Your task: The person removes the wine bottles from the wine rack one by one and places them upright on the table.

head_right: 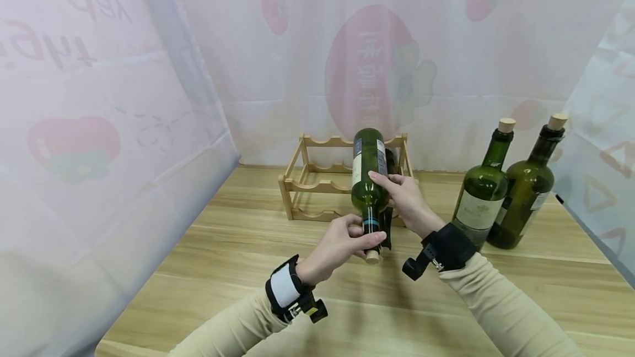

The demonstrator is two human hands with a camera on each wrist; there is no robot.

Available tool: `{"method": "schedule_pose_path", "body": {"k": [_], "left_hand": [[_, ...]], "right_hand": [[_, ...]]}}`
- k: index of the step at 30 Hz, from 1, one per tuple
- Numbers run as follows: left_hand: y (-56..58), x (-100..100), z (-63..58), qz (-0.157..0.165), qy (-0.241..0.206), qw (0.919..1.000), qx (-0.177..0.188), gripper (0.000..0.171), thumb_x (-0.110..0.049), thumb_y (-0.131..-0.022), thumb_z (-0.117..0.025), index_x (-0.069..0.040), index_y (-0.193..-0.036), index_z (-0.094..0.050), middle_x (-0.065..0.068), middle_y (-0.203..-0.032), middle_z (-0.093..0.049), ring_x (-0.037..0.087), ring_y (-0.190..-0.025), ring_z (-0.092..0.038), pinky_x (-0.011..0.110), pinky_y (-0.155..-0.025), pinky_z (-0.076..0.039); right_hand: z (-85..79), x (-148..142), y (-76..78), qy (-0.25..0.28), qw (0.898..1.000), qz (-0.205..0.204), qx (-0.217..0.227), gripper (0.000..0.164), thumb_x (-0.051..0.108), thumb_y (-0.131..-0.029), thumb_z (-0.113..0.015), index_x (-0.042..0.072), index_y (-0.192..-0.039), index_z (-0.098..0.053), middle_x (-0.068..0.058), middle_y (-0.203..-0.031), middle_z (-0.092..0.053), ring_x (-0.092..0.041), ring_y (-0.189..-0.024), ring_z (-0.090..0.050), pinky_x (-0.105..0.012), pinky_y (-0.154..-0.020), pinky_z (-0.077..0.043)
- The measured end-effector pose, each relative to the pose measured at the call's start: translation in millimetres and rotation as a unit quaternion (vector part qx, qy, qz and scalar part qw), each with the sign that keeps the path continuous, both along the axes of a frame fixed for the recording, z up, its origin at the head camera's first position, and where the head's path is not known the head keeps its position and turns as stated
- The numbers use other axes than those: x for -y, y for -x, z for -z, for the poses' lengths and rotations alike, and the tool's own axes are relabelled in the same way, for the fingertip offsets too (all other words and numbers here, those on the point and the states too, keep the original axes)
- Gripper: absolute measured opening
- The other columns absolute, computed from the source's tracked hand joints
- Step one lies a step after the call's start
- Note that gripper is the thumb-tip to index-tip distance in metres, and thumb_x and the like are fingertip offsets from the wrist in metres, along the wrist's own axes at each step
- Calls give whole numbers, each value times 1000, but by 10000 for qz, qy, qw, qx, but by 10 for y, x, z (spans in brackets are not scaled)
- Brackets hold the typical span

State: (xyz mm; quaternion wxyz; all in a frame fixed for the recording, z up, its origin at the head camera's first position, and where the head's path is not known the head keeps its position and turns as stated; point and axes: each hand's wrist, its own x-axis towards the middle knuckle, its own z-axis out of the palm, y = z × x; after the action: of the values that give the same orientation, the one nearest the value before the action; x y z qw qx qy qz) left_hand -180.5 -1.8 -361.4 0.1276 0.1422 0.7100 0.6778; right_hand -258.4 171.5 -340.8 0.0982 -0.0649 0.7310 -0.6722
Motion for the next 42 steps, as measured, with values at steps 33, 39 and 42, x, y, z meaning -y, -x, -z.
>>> {"method": "schedule_pose_path", "body": {"k": [33,39,42], "left_hand": [[-62,-175,6,215,248,9995,-24,33,-17,-87,-71,0,-109,-53,18,-87,-73,6,-58,-59,27,-64,-57],[-77,-190,-8,240,168,9995,92,33,-17,-88,-71,0,-110,-53,19,-90,-73,6,-62,-61,23,-63,-56],[-85,-191,-2,244,169,9995,88,33,-17,-88,-71,0,-110,-54,20,-89,-73,5,-61,-61,23,-62,-55]], "right_hand": [[4,-206,-143,-135,9997,187,-118,77,51,-97,-50,-4,-147,-29,0,-119,-53,1,-98,-58,-19,-93,-42],[-7,-216,-170,-112,9997,155,-158,77,50,-97,-49,-5,-147,-29,-2,-122,-51,2,-98,-59,-17,-90,-44],[0,-216,-175,-170,9996,152,-191,76,50,-97,-49,-5,-146,-30,-3,-123,-51,1,-99,-58,-17,-90,-44]]}}
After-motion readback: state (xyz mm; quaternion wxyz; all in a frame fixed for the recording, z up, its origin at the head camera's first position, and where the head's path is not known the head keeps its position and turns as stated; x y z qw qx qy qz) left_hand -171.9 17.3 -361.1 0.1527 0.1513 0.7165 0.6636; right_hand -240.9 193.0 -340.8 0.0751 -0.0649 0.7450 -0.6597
